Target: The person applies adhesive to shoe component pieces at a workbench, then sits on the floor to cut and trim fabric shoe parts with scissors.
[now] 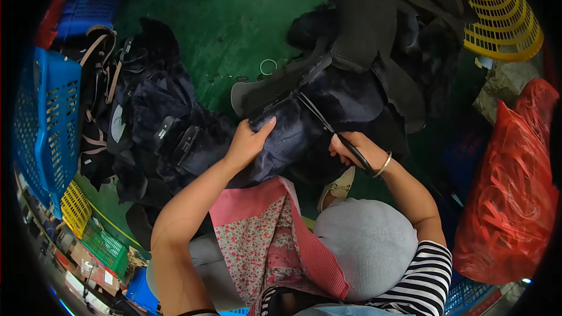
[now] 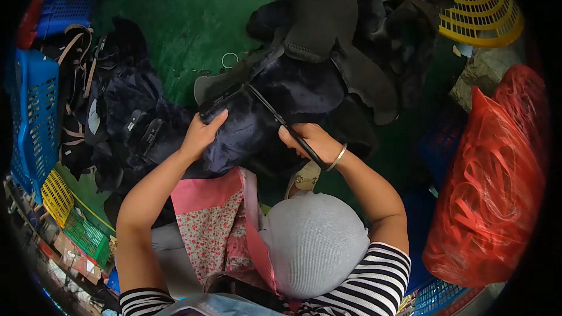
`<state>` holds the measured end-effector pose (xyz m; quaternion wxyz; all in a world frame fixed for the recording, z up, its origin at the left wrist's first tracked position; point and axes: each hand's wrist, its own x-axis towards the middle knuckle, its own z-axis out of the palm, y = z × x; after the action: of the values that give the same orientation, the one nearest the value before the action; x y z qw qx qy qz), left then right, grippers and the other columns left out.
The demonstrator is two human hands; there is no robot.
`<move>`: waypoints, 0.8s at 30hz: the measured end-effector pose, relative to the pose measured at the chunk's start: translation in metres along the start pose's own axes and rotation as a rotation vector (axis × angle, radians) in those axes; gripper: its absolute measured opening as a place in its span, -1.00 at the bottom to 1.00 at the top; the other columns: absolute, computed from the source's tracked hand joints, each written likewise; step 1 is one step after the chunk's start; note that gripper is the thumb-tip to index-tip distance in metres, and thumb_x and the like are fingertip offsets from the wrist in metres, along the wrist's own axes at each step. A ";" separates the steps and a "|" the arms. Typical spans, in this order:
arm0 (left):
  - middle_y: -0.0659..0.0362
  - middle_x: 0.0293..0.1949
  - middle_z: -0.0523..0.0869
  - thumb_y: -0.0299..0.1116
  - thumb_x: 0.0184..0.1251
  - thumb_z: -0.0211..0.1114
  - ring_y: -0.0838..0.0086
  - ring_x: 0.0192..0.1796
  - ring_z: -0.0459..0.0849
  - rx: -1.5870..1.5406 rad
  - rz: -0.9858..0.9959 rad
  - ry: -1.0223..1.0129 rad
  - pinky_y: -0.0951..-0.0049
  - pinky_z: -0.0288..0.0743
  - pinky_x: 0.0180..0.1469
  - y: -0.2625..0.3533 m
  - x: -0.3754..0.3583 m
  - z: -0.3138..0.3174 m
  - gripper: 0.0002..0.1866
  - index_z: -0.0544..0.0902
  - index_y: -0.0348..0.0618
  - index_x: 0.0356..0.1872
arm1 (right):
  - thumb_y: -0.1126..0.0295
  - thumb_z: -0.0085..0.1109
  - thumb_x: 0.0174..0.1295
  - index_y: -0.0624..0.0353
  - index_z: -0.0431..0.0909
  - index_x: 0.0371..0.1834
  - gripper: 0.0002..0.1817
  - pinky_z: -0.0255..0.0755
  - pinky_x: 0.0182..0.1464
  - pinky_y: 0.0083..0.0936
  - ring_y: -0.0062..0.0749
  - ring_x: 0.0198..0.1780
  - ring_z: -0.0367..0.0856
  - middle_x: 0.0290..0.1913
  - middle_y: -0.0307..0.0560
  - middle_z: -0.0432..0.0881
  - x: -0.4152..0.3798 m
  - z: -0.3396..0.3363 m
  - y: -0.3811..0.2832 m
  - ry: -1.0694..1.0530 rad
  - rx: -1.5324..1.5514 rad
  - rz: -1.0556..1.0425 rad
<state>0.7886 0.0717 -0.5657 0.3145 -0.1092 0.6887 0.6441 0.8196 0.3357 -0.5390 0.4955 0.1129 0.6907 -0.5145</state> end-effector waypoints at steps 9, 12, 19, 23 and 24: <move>-0.07 -0.48 0.61 -0.37 0.30 0.18 0.52 -0.45 0.53 0.206 0.036 0.034 0.42 0.43 -0.32 0.010 -0.056 0.015 -0.78 0.56 -0.39 -0.27 | -0.38 -0.15 0.17 0.24 0.45 -0.59 -0.23 0.36 -0.57 -0.66 -0.60 -0.65 0.44 -0.64 -0.22 0.45 0.026 0.019 -0.017 -0.119 0.281 -0.045; -0.06 -0.33 0.69 -0.40 0.24 0.24 0.22 -0.24 0.69 0.454 0.043 0.386 0.43 0.48 -0.11 0.009 -0.078 -0.025 -0.74 0.58 -0.39 -0.14 | -0.28 -0.07 0.21 0.21 0.41 -0.58 -0.33 0.31 -0.60 -0.69 -0.67 -0.66 0.39 -0.66 -0.27 0.42 0.020 0.023 -0.028 -0.262 0.352 -0.157; -0.12 0.20 0.28 -0.42 -0.01 0.45 0.03 0.21 0.32 1.507 0.214 0.805 0.19 0.24 0.23 0.049 -0.083 -0.063 -0.23 0.27 -0.26 0.27 | -0.05 -0.08 0.33 0.27 0.44 -0.49 -0.47 0.24 -0.59 -0.70 -0.67 -0.63 0.37 -0.61 -0.23 0.45 -0.008 -0.012 -0.049 -0.209 0.519 -0.348; -0.12 0.13 0.39 -0.26 -0.07 0.51 0.08 0.15 0.43 0.471 0.333 0.418 0.21 0.33 0.19 0.080 0.002 0.022 -0.16 0.25 -0.30 0.24 | -0.18 -0.16 0.31 0.28 0.47 -0.47 -0.36 0.27 -0.58 -0.69 -0.63 -0.65 0.37 -0.55 -0.15 0.51 -0.020 -0.058 -0.048 0.041 0.477 -0.262; -0.14 0.09 0.44 -0.19 -0.09 0.51 0.07 0.14 0.46 0.431 0.309 0.318 0.22 0.36 0.17 0.084 0.026 0.045 -0.11 0.21 -0.31 0.25 | -0.22 -0.18 0.30 0.26 0.47 -0.47 -0.34 0.27 -0.56 -0.67 -0.61 -0.62 0.38 -0.57 -0.16 0.49 -0.020 -0.066 -0.048 0.181 0.293 -0.215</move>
<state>0.7345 0.1343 -0.5105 0.1173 -0.0334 0.8584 0.4982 0.7593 0.3758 -0.4958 0.3521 0.1553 0.6581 -0.6471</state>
